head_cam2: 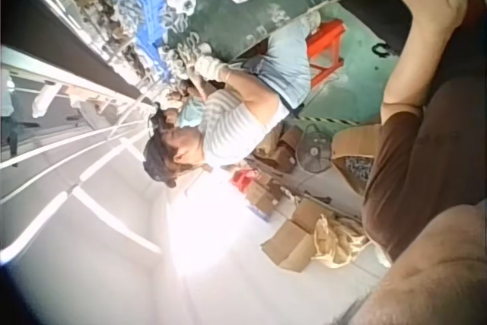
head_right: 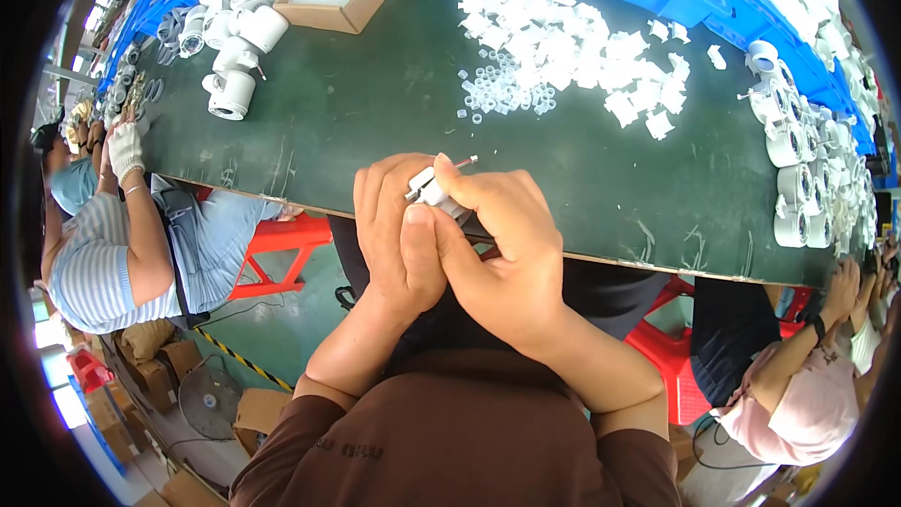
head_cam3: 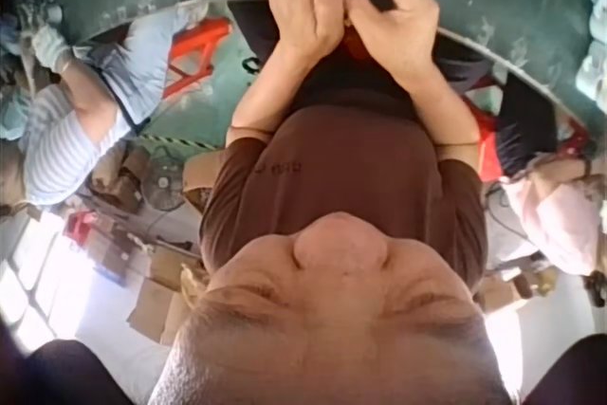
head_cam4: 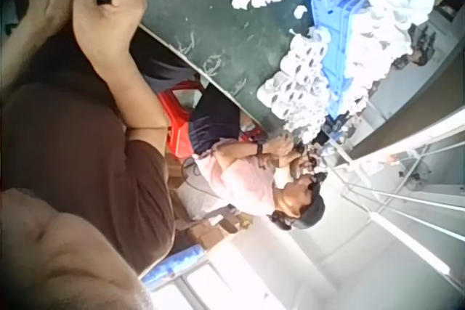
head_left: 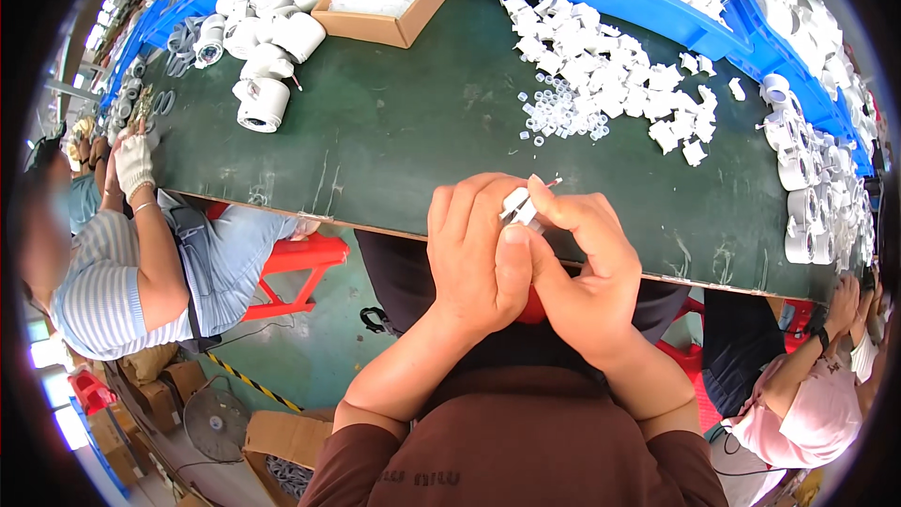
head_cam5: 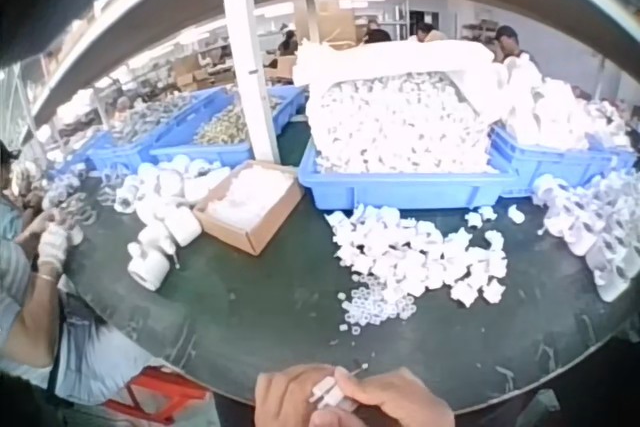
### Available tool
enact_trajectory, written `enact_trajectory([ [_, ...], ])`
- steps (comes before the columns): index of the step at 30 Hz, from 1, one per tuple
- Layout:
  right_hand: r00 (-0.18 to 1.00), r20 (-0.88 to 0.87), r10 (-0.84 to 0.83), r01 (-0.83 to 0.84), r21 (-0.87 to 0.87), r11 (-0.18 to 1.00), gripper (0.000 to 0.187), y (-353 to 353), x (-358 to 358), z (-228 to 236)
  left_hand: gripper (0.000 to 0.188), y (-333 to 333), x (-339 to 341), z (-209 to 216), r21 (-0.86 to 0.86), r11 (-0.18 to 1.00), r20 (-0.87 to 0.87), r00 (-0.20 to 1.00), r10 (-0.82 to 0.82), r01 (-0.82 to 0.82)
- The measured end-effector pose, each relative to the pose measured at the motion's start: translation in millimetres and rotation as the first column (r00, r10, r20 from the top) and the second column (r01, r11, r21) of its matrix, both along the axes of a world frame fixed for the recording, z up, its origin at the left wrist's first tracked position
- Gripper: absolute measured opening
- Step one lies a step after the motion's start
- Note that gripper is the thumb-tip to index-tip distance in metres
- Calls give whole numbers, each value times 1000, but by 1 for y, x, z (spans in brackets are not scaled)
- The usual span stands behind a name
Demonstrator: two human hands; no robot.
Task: The person assembles camera components by hand, picking up a white plastic housing and a small connector wire, then fitting the wire into the housing. They pick up a small white cap, press it onto the housing, and place the assembled unit onto the table.
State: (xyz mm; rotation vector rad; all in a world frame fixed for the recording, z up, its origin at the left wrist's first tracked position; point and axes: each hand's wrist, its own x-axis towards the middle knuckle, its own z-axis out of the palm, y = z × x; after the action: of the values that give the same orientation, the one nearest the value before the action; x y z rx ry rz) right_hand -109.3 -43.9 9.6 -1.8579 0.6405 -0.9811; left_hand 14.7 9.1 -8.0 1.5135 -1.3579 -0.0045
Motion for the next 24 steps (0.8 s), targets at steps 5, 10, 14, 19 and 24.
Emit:
enact_trajectory([
  [5,994,65,-85,96,-170,981,43,4,6,-6,34,-1,3,-8,-47,999,-9,1000,-5,4],
  [10,995,88,-38,28,106,994,34,1,5,-5,30,-3,8,-6,-51,998,-33,999,-29,27],
  [14,973,227,46,-129,363,923,25,-11,1,-2,21,2,8,-5,-35,995,-195,976,-95,90],
  [19,985,170,13,-52,226,973,12,-8,3,-3,18,6,10,-5,-45,987,-398,904,-157,151],
  [24,981,-56,184,-173,158,972,7,-42,-4,11,22,8,27,3,23,998,108,992,-62,60],
])
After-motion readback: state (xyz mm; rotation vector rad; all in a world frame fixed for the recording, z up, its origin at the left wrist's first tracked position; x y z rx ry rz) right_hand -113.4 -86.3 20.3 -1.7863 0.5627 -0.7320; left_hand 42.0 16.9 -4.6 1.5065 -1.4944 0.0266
